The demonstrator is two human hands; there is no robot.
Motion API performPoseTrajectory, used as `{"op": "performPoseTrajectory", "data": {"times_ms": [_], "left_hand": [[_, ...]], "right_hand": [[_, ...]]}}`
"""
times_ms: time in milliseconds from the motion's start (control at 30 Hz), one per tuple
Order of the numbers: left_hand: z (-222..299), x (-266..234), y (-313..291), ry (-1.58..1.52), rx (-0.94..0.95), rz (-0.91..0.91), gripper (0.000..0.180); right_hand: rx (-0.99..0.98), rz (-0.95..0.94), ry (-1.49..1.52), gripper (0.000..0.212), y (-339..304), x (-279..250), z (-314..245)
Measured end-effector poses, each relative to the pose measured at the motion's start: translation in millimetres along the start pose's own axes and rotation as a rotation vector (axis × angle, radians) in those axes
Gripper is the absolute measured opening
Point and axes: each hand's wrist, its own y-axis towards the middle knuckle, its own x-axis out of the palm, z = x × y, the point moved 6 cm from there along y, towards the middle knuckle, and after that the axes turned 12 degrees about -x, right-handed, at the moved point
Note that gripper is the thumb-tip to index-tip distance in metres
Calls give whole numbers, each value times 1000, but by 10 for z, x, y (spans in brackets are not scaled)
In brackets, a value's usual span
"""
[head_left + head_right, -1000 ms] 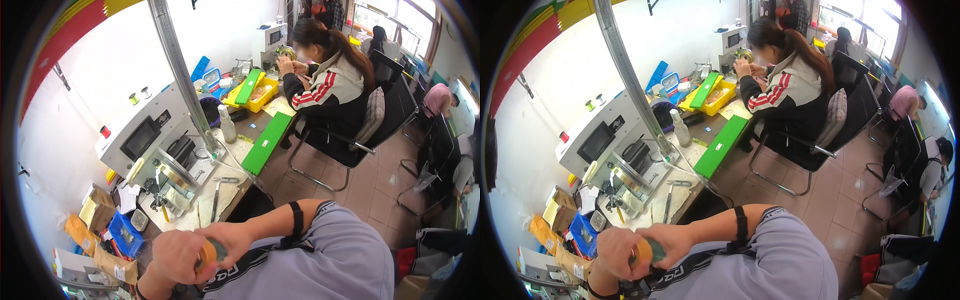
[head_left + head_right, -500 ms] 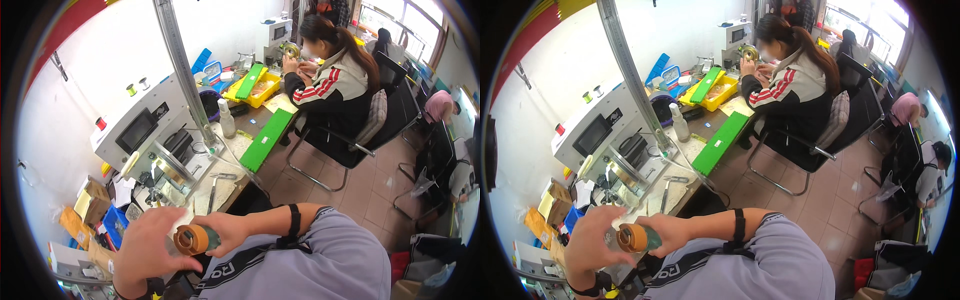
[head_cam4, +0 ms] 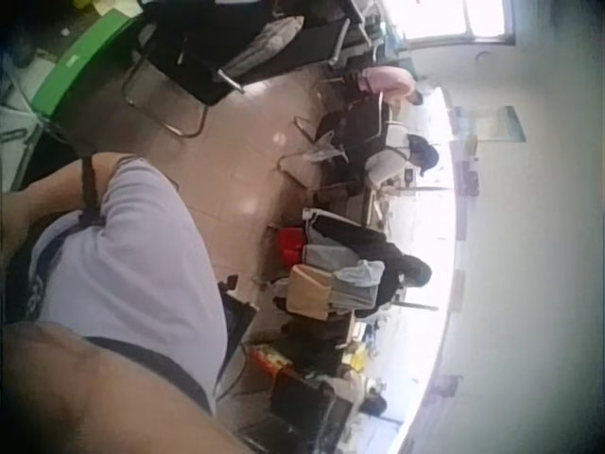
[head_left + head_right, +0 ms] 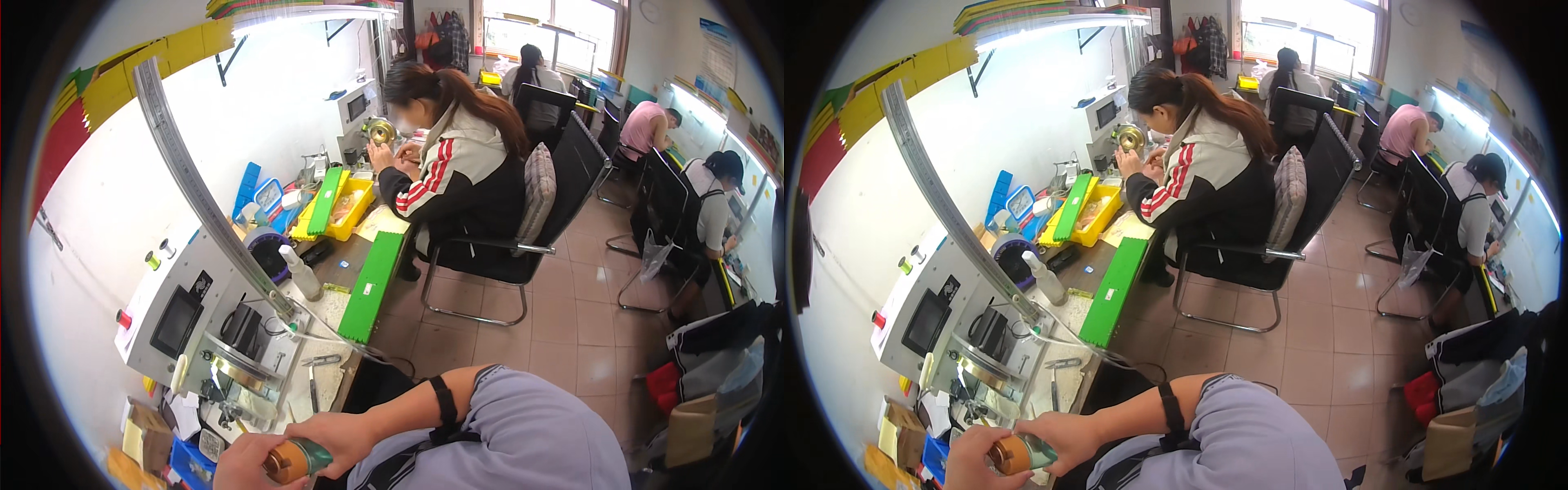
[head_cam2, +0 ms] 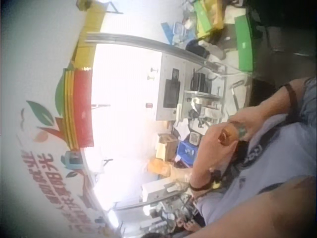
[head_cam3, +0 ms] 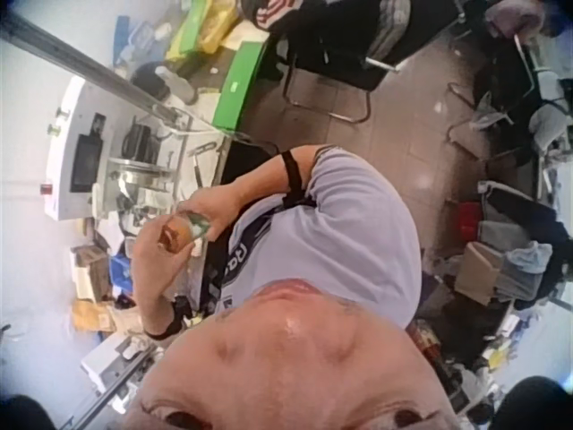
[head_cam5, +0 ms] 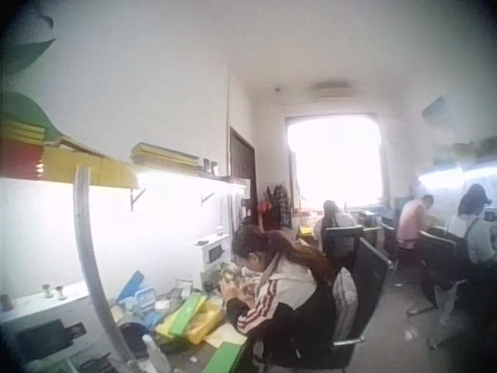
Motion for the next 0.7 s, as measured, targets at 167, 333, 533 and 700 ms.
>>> {"op": "performPoseTrajectory", "data": {"times_ms": [167, 333, 533, 700], "left_hand": [[-131, 16, 26, -2, -196, 144, 48], [-376, -27, -10, 41, -390, 239, 54], [-697, -302, -215, -360, -287, 534, 64], [-859, -359, -468, -527, -335, 578, 69]], "right_hand": [[103, 37, -189, 64, 27, -34, 13], [29, 204, -401, 67, 41, -80, -5], [62, 263, -390, 70, 26, -299, -144], [-66, 276, -459, 67, 70, -745, -823]]}}
